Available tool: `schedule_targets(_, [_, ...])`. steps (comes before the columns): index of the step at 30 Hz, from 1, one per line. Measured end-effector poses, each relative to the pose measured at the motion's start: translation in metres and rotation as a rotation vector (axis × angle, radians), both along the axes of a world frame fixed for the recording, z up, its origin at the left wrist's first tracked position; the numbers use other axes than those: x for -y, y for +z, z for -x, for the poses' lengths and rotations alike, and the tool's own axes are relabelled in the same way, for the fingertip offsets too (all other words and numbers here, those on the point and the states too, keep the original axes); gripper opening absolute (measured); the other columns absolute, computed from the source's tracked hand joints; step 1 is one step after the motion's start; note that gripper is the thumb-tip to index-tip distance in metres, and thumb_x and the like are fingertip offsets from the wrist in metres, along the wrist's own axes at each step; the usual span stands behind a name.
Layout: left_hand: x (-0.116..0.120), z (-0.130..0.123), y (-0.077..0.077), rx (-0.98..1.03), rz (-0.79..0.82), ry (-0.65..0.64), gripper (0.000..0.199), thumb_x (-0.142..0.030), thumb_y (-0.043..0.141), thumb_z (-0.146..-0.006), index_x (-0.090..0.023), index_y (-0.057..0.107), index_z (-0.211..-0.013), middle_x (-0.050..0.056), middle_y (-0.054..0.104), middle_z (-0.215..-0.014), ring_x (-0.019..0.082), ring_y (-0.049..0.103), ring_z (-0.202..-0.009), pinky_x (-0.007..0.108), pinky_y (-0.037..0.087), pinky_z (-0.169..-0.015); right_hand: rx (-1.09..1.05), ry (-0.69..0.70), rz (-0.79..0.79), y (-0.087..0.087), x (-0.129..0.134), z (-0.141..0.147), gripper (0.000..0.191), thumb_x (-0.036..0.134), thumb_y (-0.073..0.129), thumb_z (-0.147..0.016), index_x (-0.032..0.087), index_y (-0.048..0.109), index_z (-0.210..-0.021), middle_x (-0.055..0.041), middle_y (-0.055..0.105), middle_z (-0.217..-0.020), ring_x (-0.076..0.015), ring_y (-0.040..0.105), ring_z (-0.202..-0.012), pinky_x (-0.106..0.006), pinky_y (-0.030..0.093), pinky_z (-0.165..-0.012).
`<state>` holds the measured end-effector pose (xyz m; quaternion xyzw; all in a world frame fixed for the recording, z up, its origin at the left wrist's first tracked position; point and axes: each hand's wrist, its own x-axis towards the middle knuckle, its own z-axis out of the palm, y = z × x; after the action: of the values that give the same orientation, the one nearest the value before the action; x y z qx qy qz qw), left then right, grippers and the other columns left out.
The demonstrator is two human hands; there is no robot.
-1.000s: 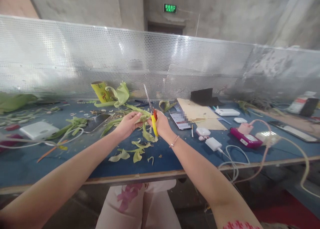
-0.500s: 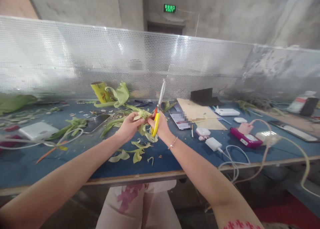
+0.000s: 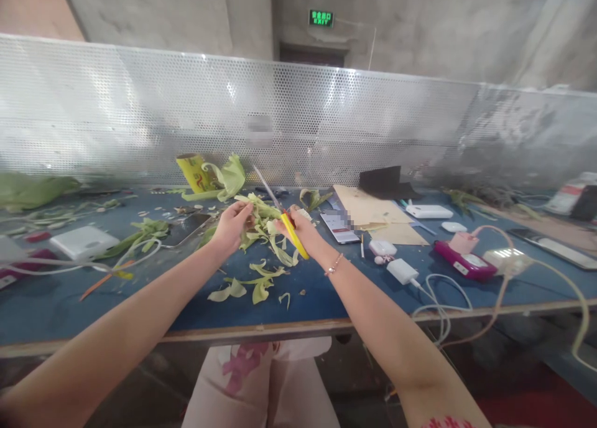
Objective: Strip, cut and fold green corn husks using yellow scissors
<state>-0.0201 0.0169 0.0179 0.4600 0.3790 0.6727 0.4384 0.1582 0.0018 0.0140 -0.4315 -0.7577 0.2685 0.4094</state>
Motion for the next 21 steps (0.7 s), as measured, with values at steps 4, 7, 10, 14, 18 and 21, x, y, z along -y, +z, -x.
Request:
schedule_targets(4, [-0.009,0.008,-0.003,-0.020,-0.030,0.105,0.026,-0.035,0.073,-0.062,-0.017,0.058,-0.073,-0.004,0.053,-0.060,0.005,0.046,-0.048,0.018,0.039,-0.047,0.137,0.147,0.118,-0.004,0.003,0.002,0.038,0.056,0.049,-0.078,0.022,0.038,-0.066,0.0062,0.033,-0.051,-0.0084,0.034,-0.045,-0.023,0.033,-0.044])
schedule_targets(7, [-0.010,0.009,-0.003,-0.018,-0.045,0.153,0.021,-0.030,0.070,-0.064,-0.018,0.057,-0.076,-0.003,0.055,-0.063,0.006,0.050,-0.055,0.019,0.044,-0.055,0.142,0.270,0.255,-0.003,0.014,0.005,0.043,0.063,0.044,-0.077,0.022,0.039,-0.066,0.0065,0.030,-0.050,-0.0076,0.030,-0.042,-0.024,0.032,-0.041])
schedule_targets(10, [-0.007,0.006,-0.002,0.034,-0.057,0.120,0.021,-0.026,0.069,-0.065,-0.018,0.053,-0.076,-0.002,0.058,-0.068,0.008,0.056,-0.063,0.023,0.049,-0.064,0.037,0.356,0.475,-0.003,0.020,0.005,0.052,0.073,0.038,-0.074,0.021,0.039,-0.069,0.0069,0.032,-0.053,-0.0067,0.028,-0.041,-0.024,0.032,-0.041])
schedule_targets(14, [-0.001,-0.001,-0.001,0.067,-0.068,0.045,0.023,-0.023,0.068,-0.064,-0.018,0.050,-0.078,-0.002,0.060,-0.072,0.010,0.059,-0.066,0.027,0.051,-0.069,-0.047,0.469,0.653,-0.003,0.020,0.000,0.059,0.077,0.030,-0.075,0.019,0.041,-0.072,0.0072,0.034,-0.051,-0.0056,0.030,-0.040,-0.023,0.033,-0.041])
schedule_targets(18, [0.002,-0.004,-0.001,0.090,-0.060,0.029,0.022,-0.018,0.065,-0.064,-0.018,0.049,-0.079,-0.001,0.059,-0.075,0.012,0.062,-0.071,0.025,0.049,-0.066,-0.011,0.532,0.714,0.001,0.023,-0.004,0.060,0.076,0.026,-0.078,0.019,0.043,-0.070,0.0066,0.032,-0.046,-0.0069,0.031,-0.038,-0.024,0.033,-0.040])
schedule_targets(21, [0.004,-0.005,-0.001,0.058,-0.039,0.073,0.023,-0.015,0.065,-0.061,-0.018,0.050,-0.079,-0.001,0.058,-0.076,0.012,0.062,-0.071,0.022,0.046,-0.060,-0.060,0.544,0.744,0.005,0.026,-0.002,0.057,0.073,0.031,-0.079,0.019,0.043,-0.067,0.0058,0.034,-0.049,-0.0059,0.028,-0.038,-0.023,0.031,-0.038])
